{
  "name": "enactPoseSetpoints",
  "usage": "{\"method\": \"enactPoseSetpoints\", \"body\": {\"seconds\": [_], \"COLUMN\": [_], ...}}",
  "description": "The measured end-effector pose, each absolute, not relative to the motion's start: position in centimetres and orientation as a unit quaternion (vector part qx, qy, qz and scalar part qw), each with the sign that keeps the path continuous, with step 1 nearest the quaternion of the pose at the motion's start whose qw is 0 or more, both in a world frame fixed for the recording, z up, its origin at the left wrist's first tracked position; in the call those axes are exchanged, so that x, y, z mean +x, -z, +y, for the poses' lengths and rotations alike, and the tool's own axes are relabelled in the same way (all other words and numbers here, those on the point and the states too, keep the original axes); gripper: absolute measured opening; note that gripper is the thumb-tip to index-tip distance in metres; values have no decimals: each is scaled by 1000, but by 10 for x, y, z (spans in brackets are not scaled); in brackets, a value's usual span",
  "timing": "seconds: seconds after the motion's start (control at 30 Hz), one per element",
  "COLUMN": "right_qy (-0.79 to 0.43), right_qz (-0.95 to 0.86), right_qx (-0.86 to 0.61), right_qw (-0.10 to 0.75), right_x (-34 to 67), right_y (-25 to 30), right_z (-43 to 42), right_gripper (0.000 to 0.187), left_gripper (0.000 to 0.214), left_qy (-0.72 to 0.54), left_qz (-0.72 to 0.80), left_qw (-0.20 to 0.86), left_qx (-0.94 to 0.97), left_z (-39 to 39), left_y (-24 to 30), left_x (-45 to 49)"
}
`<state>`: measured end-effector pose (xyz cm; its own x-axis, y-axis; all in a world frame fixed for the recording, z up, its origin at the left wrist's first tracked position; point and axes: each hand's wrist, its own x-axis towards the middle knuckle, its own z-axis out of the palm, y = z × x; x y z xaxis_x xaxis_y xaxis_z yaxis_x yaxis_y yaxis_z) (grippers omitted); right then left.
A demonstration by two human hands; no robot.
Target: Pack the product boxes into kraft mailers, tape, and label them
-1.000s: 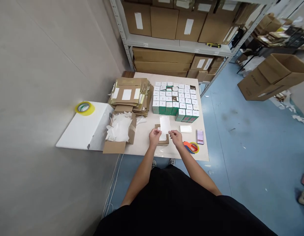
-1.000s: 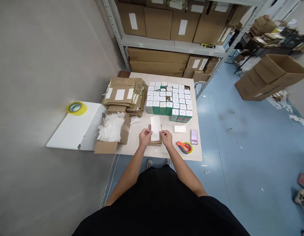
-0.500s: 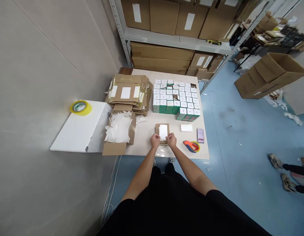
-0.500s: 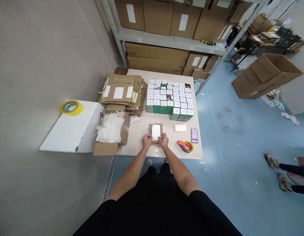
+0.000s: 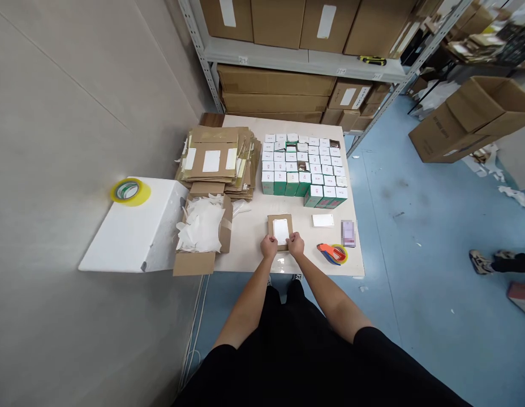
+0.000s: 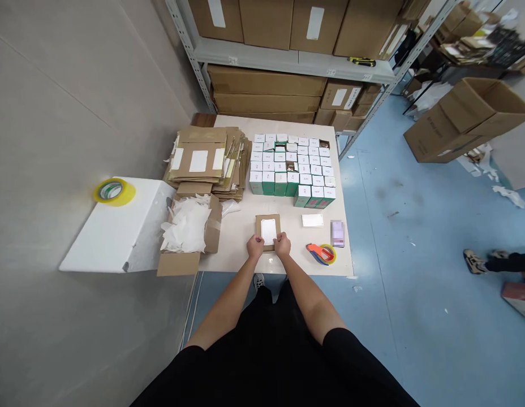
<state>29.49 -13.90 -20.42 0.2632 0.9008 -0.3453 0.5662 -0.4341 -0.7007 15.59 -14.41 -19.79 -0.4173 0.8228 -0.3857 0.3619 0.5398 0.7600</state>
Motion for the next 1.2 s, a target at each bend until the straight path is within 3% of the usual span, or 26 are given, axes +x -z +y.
{"method": "enactPoseSetpoints", "body": {"seconds": [0.33,0.47,0.6,0.77,0.9,1.03,1.2], "right_qy": [-372,-382,-350,-396,-424,-442,-464], "right_qz": [-482,-455,-471,-479,-462,-475,-481], "right_qx": [-777,-793,-793,-762,-744,-700,-679], "right_qw": [158,139,163,183,230,299,305], "right_x": [297,306,310,303,290,278,267], "right_y": [206,207,210,216,215,211,212], "right_z": [-134,-134,-141,-153,-159,-160,-164], "right_gripper": [26,32,35,25,32,39,48], "left_gripper": [20,21,51,76,77,66,69], "left_qy": [-233,-175,-115,-45,-79,-156,-233], "left_qz": [798,782,667,632,618,655,729], "left_qw": [400,364,342,375,418,452,490], "left_qx": [386,475,652,677,662,585,418], "left_z": [-139,-138,-135,-130,-125,-127,-156], "left_y": [200,193,191,201,207,208,206], "left_x": [150,145,154,159,139,101,55]}}
